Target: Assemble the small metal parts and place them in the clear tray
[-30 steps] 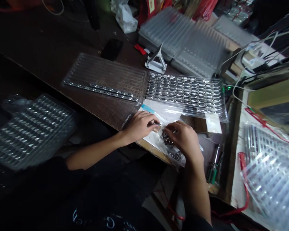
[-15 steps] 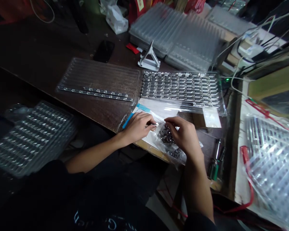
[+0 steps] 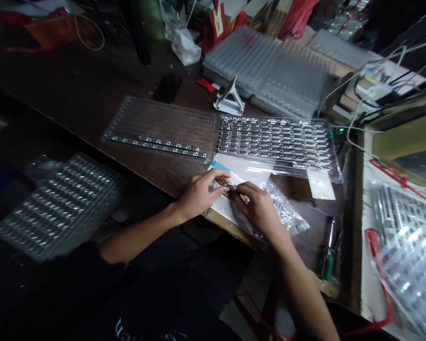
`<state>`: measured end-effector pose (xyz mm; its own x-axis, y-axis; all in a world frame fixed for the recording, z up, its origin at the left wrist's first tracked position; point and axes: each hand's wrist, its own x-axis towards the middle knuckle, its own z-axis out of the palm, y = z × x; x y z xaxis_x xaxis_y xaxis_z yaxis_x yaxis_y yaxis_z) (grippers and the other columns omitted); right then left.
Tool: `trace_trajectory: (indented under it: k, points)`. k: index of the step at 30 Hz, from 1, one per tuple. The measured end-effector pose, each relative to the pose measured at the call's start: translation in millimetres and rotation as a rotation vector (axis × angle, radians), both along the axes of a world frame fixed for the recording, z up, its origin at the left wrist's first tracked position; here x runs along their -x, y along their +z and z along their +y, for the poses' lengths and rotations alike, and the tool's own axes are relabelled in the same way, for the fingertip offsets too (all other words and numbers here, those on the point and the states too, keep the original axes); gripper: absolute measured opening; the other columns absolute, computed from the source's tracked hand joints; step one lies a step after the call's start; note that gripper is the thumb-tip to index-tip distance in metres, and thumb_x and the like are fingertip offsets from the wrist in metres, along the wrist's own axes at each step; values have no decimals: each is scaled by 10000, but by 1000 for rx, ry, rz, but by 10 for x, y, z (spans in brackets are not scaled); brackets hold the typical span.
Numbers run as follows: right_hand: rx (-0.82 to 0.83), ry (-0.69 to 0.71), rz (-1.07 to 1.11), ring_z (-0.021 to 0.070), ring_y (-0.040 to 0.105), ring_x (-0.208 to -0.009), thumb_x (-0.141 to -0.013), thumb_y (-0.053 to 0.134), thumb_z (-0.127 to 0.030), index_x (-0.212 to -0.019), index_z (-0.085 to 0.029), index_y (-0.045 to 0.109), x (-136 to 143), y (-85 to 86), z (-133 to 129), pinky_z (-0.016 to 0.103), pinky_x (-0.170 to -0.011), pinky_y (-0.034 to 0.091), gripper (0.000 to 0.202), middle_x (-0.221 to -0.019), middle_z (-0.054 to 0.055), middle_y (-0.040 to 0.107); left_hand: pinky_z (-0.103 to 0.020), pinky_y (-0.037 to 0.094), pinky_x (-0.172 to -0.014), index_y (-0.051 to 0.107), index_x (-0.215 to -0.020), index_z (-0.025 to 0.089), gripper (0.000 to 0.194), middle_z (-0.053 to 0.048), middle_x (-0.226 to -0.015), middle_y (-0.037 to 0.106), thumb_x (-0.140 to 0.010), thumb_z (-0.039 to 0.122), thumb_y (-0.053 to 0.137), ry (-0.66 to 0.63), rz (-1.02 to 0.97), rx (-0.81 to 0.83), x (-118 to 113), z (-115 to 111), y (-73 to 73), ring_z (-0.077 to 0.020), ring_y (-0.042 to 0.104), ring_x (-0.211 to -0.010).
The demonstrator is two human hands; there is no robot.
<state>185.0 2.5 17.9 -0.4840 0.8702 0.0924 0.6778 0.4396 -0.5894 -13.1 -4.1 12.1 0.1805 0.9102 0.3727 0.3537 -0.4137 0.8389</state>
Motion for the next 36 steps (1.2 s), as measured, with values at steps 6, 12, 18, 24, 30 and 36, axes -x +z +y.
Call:
trace_trajectory:
  k: [6, 12, 18, 24, 30, 36]
  points:
    - [-83, 76, -218, 233, 672, -878, -933, 448, -115, -1094, -216, 704, 71, -9, -58, 314, -719, 509, 319, -1030, 96, 701, -289, 548, -865, 616, -1109, 190, 237, -45, -1025, 731, -878, 175, 667, 54, 118, 19, 330, 87, -75, -152, 690, -908]
    - [-102, 37, -134, 218, 681, -864, -948, 465, -167, -1193, -226, 677, 9, 4, -29, 310, -716, 522, 329, -1057, 92, 702, -302, 505, -863, 689, -953, 168, 109, -46, -978, 729, -891, 143, 603, 137, 357, -71, 650, 594, 65, -171, 667, -917]
    - [-239, -37, 37, 239, 683, -893, -950, 495, -245, -1072, -174, 712, -157, 15, 53, 364, -783, 544, 259, -1019, 106, 715, -338, 467, -912, 722, -931, 193, 110, -28, -975, 752, -867, 188, 632, 70, 554, 21, 622, 1009, 81, -197, 660, -938]
    - [-250, -34, 64, 239, 696, -844, -933, 516, -283, -1010, -193, 716, -264, 40, 68, 361, -733, 541, 233, -979, 92, 729, -379, 423, -955, 726, -882, 196, 102, -37, -1007, 728, -864, 211, 627, 95, 735, 59, 651, 1063, 84, -224, 612, -1004]
    - [-45, -6, -61, 257, 713, -750, -875, 587, -374, -926, -252, 740, -546, 68, 108, 372, -653, 534, 202, -927, 60, 760, -408, 393, -980, 732, -900, 198, 138, -53, -1046, 707, -875, 221, 598, 86, 922, 101, 816, 1071, 233, -246, 582, -1052]
    - [159, -35, -323, 220, 689, -830, -830, 649, -237, -956, -228, 738, -556, 187, -20, 279, -672, 471, 154, -965, 68, 746, -414, 398, -994, 727, -990, 210, 202, -55, -1085, 708, -880, 228, 559, 46, 913, 25, 587, 988, 393, -253, 594, -1063]
